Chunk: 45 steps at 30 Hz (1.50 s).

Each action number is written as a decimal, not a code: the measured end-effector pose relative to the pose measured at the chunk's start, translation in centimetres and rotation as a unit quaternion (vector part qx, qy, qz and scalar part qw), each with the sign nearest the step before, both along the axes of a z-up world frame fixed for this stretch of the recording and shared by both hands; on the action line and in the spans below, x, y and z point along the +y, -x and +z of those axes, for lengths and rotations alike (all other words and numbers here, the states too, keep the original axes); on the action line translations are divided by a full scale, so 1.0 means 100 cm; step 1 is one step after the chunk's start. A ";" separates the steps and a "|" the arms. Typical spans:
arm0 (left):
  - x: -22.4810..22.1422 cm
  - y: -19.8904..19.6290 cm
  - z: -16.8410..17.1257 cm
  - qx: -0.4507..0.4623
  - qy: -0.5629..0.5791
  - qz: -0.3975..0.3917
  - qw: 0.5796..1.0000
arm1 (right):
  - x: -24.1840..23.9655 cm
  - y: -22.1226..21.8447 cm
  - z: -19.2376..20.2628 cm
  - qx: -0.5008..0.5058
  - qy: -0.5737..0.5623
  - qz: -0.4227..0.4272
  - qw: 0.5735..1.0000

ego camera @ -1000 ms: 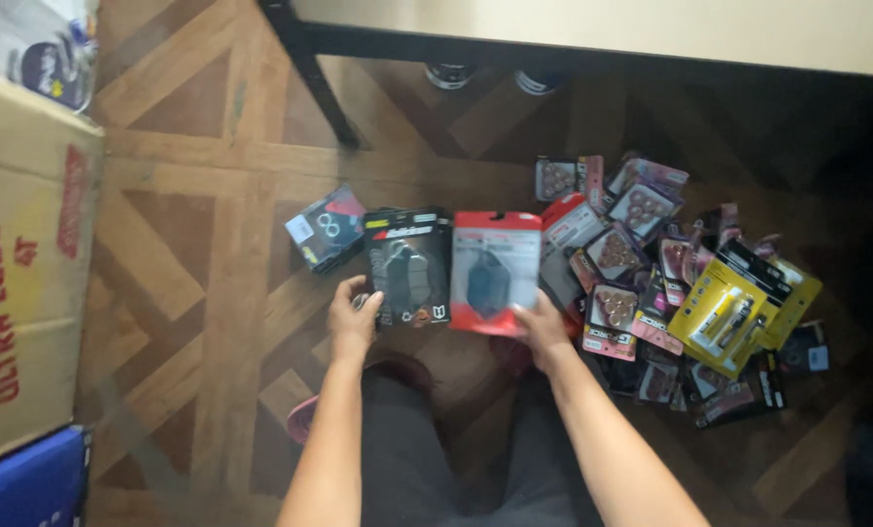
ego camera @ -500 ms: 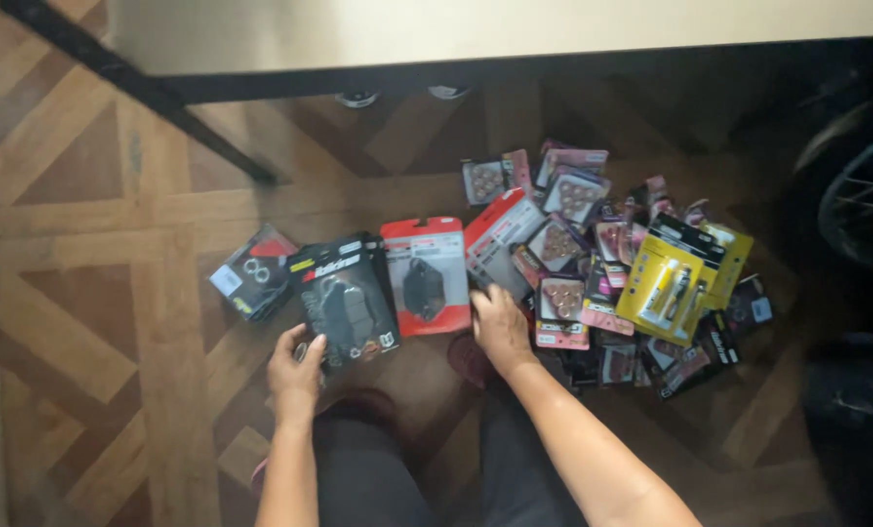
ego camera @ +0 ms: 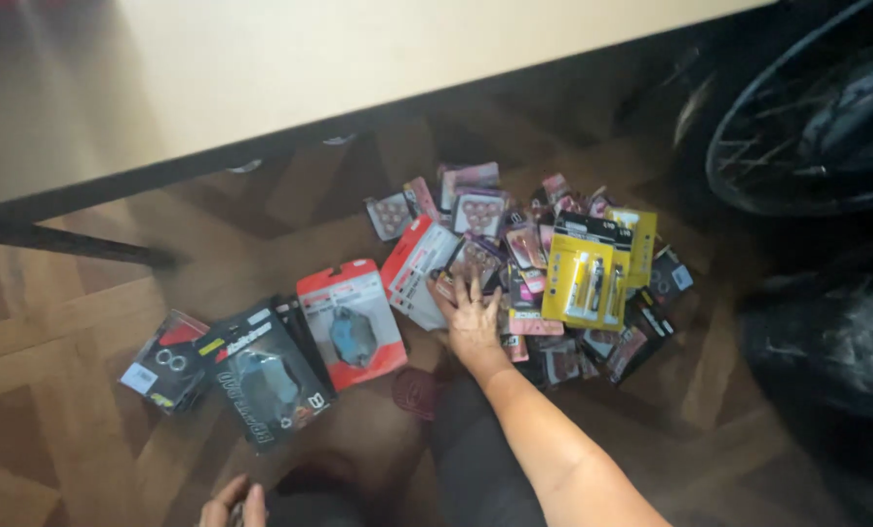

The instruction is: The person sorts through a large pile of motorcycle brake pads in retail packaging and organizes them on the floor and a nearby shelf.

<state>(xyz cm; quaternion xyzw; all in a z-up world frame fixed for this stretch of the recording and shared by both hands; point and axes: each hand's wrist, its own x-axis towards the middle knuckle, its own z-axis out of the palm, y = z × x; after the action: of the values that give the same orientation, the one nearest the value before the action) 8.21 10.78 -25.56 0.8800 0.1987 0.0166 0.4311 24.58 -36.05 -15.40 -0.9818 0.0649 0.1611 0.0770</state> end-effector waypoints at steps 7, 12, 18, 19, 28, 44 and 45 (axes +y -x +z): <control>-0.022 0.014 -0.036 -0.096 -0.095 -0.135 0.982 | -0.072 0.041 -0.062 -0.110 0.171 -0.015 0.979; 0.000 0.043 -0.025 -0.112 -0.108 -0.176 0.972 | -0.138 0.059 -0.026 0.003 0.223 -0.056 0.973; -0.007 0.064 -0.034 -0.144 -0.089 -0.243 0.955 | -0.197 0.106 0.043 -0.084 0.042 -0.053 0.994; -0.006 0.069 -0.036 -0.152 -0.086 -0.260 0.950 | -0.197 0.121 0.052 -0.148 0.006 -0.069 0.987; -0.012 0.043 -0.083 -0.015 0.035 -0.522 0.852 | -0.220 0.365 -0.097 -0.334 -0.236 -0.674 0.616; -0.171 0.064 0.124 0.013 0.174 -0.210 0.962 | -0.220 0.310 -0.140 -0.213 -0.589 -0.757 0.186; -0.170 0.065 0.131 0.047 0.166 -0.202 0.964 | -0.211 0.309 -0.110 -0.219 -0.637 -0.705 0.220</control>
<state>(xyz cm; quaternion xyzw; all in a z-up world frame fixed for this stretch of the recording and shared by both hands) 1.72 -6.19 -12.48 0.8176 0.0363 -0.1456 0.5559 -6.31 -57.12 -26.42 -0.1565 0.5873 -0.1925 0.7704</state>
